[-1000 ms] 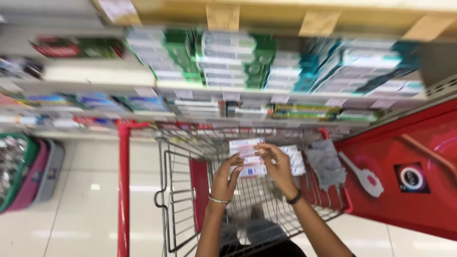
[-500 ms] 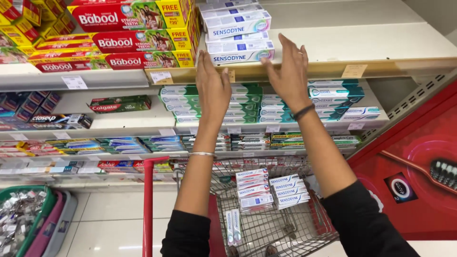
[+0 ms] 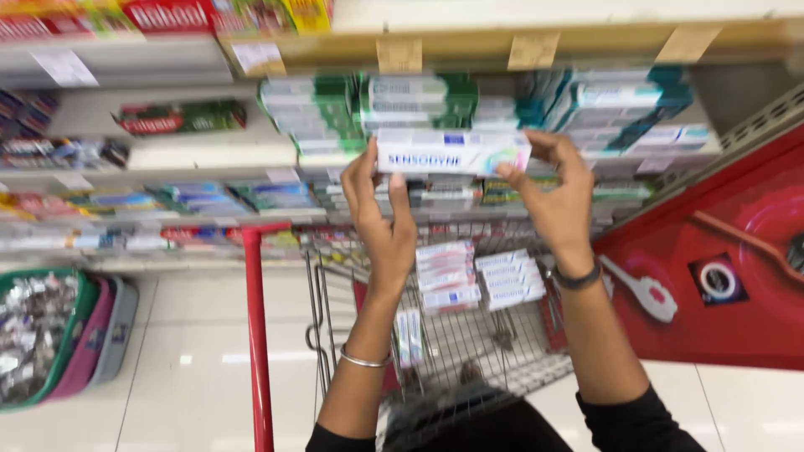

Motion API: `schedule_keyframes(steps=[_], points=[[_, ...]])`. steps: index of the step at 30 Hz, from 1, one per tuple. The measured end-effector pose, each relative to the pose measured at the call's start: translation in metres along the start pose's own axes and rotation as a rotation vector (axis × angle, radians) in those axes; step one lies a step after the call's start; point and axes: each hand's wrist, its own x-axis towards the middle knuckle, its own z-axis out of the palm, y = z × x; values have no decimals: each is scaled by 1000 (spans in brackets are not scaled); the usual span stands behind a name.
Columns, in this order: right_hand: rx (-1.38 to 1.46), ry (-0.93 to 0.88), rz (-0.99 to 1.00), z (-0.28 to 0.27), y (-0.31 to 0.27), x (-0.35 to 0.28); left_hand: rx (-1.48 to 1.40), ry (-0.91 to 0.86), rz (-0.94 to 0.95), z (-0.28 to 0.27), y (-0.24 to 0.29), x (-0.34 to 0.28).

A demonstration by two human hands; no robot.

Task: Selecting boxes of toothpaste from a store shelf and placing them into a shopping cart.

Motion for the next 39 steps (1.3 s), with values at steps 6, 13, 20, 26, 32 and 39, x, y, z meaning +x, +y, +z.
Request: schedule_keyframes(steps=[6,13,20,26,32,39], points=[[56,-314,584,21,78,-135,78,-168,-415,-26,-62,-137],[-88,-895,871,99,231,-309,462,-437,-613,-44,-244,-315],[362,-913,1587,191,370,-492,476,-622,-670,-42,-384,-452],[653,-658,1916,239,401,-540,610,-840,-742,-24,-405,-437],[645,-538,1855,273,446,-613,597,-1055,-685,-31,-431,-454],[228,-733,1426,267,447,-585,682,-864,-344,-38,-414,-452]])
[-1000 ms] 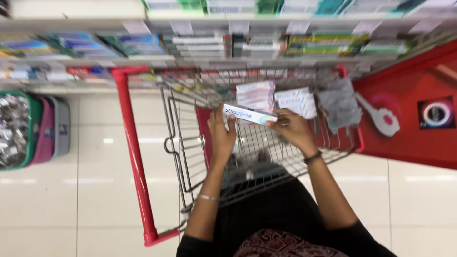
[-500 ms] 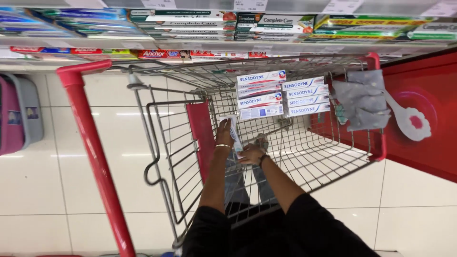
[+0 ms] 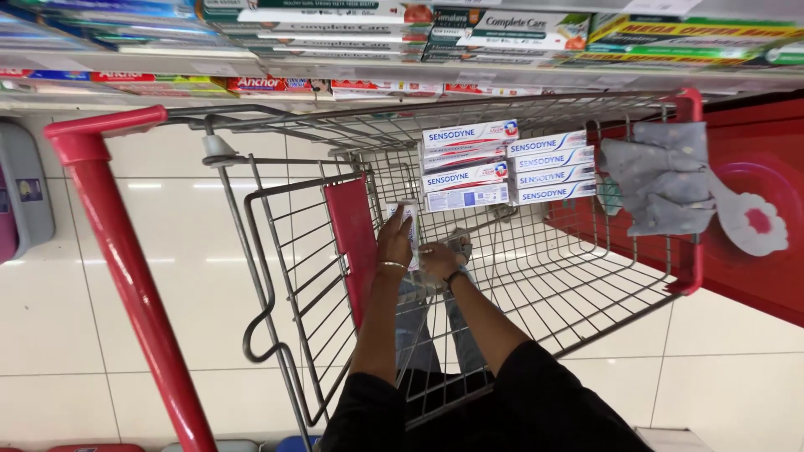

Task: Selecting boxes of toothpaste from a store shelf and placing them into a shopping cart.

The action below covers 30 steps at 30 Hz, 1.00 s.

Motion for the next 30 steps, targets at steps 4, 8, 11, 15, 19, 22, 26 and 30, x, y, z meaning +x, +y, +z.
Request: schedule_keyframes(steps=[4,8,11,15,19,22,26,30], points=[[-396,111,-187,-21,-124,-79,-157,91,-76,-54,37,2],[-176,97,-627,-44,-229,-167,-412,231,-135,-156,109,14],[-131,113,-770,-67,-308,-242,-536,333,-53,-237,162,28],[-173,192,-1006,-101,-408,-341,-685,389,175,-354,244,38],[-314,260,-1353,-126,-519,-460,-488,405,531,-462,309,62],[-314,397,-1434,-141,-587,-516,-469,538,649,-535,351,87],[-363,732,-1714,-163,-669,-538,-371,770,646,-590,378,145],[-517,920,-1768,-179,-742,-521,-182,1027,509,-605,381,224]])
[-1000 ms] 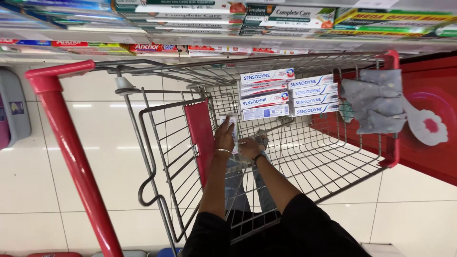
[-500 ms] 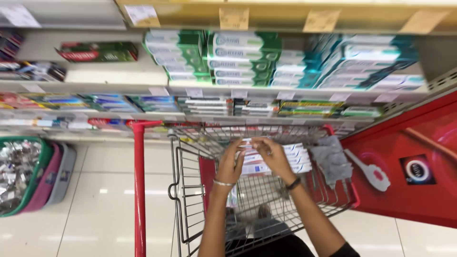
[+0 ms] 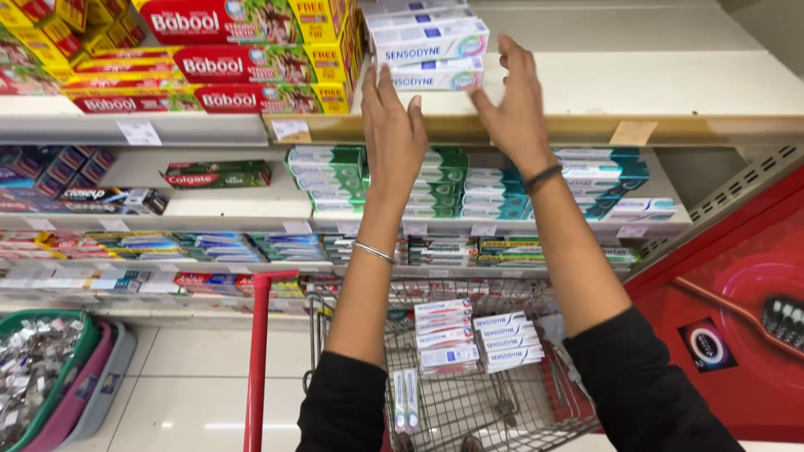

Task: Selecting boxes of toothpaste from a store shelf and placing them into a shopping cart.

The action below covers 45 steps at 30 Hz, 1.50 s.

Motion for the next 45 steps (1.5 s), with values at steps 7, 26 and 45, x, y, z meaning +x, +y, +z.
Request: schedule_keyframes(steps=[7,26,45], points=[[31,-225,107,36,51,34,300,45,-95,41,-16,29],[355,-91,267,-75,-56,-119,-505,115,-394,-53,53,-114],[-18,-924,998,59,-20,-529,20,-721,-1454,-120,5,-479]])
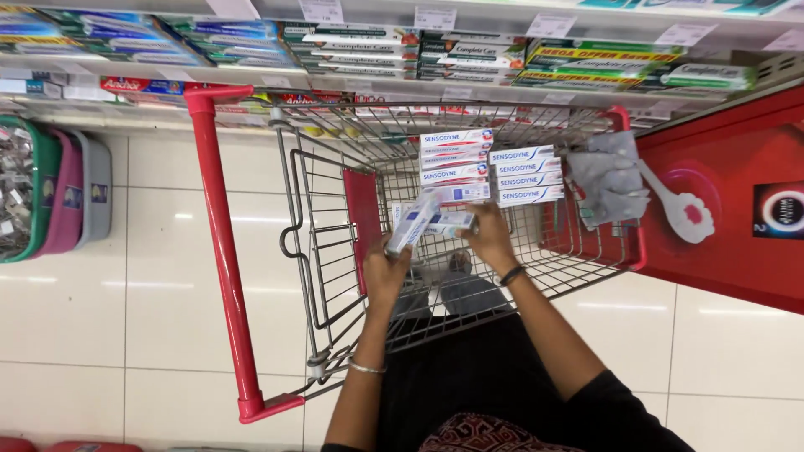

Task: Selecting boxes of toothpaste from a store shelf and placing them into a shopping cart.

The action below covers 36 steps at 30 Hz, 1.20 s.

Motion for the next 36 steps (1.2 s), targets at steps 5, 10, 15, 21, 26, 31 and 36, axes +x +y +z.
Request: schedule_keyframes(steps=[5,10,15,21,26,31,36], points=[[22,9,112,125,77,14,270,179,83,76,-128,63],[-70,31,234,213,111,31,629,411,183,142,-183,125],[-181,-8,216,264,154,46,601,171,-237,170,-216,169],[-22,-168,234,244,130,51,1067,44,-132,195,-252,196],[47,-204,95,268,170,69,976,-239,-342,193,-250,205],[9,-222,102,198,88,82,1100,6,-54,181,-237,199],[372,-46,-77,122,32,78,539,21,417,87,-76,151]])
